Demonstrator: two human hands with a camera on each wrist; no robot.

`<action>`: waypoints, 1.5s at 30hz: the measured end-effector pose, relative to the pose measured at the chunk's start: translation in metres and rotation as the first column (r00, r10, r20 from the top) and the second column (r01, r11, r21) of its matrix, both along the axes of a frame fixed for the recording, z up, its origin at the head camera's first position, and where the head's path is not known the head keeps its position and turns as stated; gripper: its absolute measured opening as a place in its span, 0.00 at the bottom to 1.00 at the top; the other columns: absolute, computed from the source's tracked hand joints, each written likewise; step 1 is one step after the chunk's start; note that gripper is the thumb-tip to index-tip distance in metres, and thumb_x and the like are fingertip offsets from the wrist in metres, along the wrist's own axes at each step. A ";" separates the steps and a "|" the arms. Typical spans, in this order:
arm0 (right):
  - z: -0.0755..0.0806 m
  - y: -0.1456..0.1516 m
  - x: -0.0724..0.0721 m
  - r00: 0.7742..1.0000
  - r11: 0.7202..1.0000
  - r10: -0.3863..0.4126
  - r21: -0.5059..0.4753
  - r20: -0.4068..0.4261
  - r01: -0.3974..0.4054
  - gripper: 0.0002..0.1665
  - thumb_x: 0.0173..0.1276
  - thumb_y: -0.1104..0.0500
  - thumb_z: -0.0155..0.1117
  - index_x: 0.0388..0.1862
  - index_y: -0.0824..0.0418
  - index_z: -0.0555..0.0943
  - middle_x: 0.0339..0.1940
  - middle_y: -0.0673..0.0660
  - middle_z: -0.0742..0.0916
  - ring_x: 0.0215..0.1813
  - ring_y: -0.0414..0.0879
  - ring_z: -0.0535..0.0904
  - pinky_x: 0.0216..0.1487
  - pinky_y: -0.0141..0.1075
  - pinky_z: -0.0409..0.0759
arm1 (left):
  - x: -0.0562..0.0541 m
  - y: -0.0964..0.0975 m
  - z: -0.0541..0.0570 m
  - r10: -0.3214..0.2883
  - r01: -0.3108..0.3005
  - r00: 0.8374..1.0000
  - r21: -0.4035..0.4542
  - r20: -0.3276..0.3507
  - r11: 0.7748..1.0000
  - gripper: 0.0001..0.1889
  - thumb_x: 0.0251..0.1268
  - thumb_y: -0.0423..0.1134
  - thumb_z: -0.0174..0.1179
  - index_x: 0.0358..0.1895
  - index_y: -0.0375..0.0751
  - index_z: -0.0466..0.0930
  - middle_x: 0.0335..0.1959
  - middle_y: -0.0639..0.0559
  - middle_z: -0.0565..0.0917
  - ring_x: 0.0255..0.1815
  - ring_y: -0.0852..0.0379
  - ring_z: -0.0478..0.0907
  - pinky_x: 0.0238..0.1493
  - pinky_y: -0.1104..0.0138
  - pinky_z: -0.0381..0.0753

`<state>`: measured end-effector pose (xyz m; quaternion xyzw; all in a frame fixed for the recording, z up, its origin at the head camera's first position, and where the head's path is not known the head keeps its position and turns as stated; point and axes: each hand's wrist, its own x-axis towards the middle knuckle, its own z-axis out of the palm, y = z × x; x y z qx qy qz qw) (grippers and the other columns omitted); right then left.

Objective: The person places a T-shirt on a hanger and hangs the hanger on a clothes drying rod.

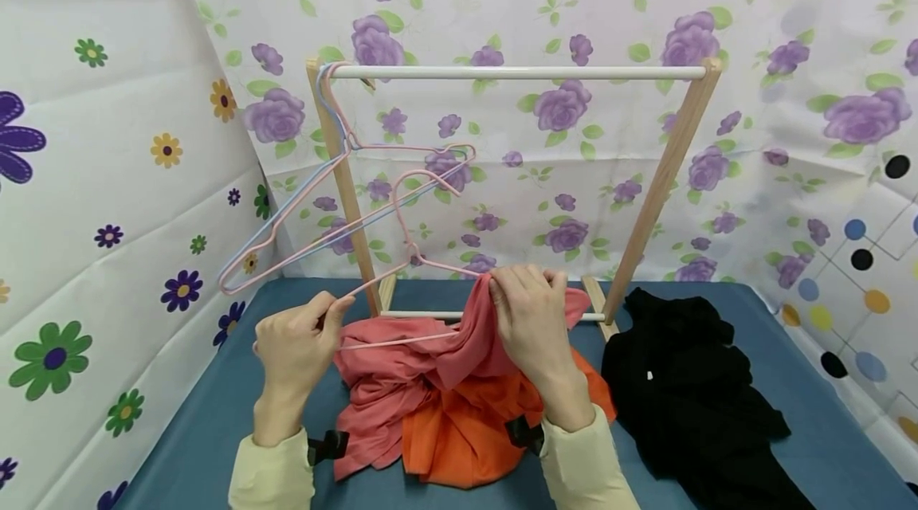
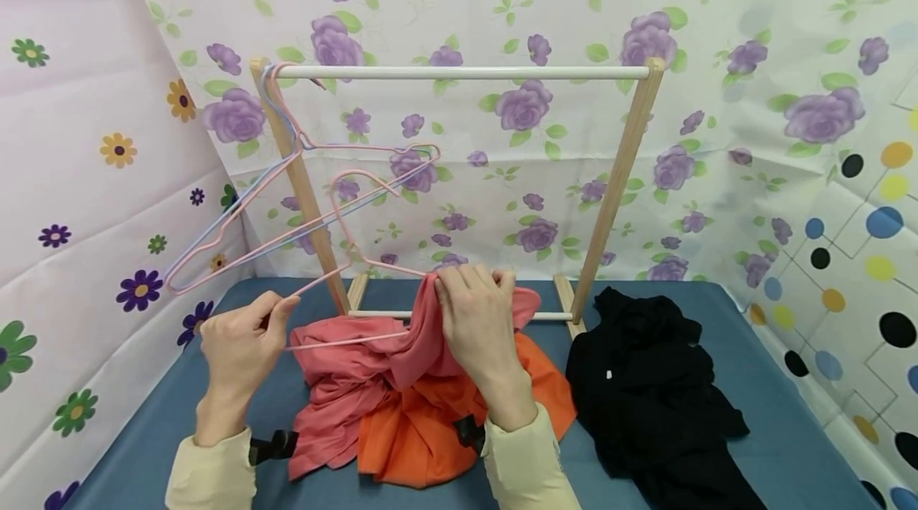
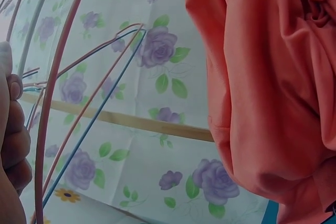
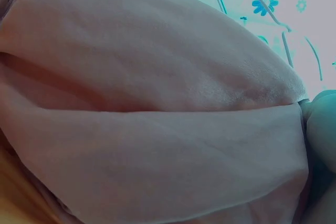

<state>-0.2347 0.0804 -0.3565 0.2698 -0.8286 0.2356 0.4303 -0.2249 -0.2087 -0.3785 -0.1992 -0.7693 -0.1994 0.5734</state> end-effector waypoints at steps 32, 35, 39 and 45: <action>0.000 -0.009 0.002 0.999 0.999 0.037 -0.027 0.032 -0.036 0.04 0.73 0.60 0.58 0.41 0.59 0.81 0.36 0.54 0.84 0.37 0.50 0.76 0.38 0.43 0.62 | -0.005 0.012 -0.008 -0.033 0.035 0.999 -0.064 0.021 0.997 0.29 0.75 0.60 0.45 0.16 0.48 0.70 0.07 0.62 0.56 0.08 0.68 0.46 0.13 0.72 0.41; 0.000 -0.011 0.003 0.999 0.999 0.034 -0.025 0.031 -0.033 0.05 0.74 0.60 0.58 0.41 0.58 0.81 0.35 0.54 0.83 0.37 0.49 0.76 0.38 0.43 0.63 | -0.004 0.014 -0.008 -0.036 0.037 0.999 -0.072 0.016 0.997 0.28 0.75 0.60 0.45 0.16 0.48 0.69 0.07 0.62 0.55 0.08 0.68 0.46 0.14 0.72 0.41; 0.000 -0.013 0.004 0.999 0.999 0.032 -0.023 0.025 -0.032 0.05 0.74 0.60 0.58 0.40 0.58 0.81 0.34 0.53 0.83 0.36 0.49 0.76 0.38 0.42 0.63 | -0.005 0.018 -0.008 -0.046 0.047 0.999 -0.088 0.008 0.995 0.28 0.75 0.59 0.46 0.15 0.49 0.66 0.08 0.63 0.53 0.08 0.67 0.45 0.15 0.72 0.39; -0.001 -0.016 0.006 0.999 0.999 0.038 -0.035 0.022 -0.037 0.06 0.74 0.60 0.58 0.41 0.59 0.81 0.32 0.54 0.82 0.35 0.49 0.77 0.37 0.41 0.67 | -0.005 0.024 -0.009 -0.037 0.038 0.999 -0.110 0.010 0.993 0.28 0.75 0.60 0.45 0.15 0.49 0.65 0.09 0.63 0.52 0.08 0.68 0.45 0.15 0.72 0.39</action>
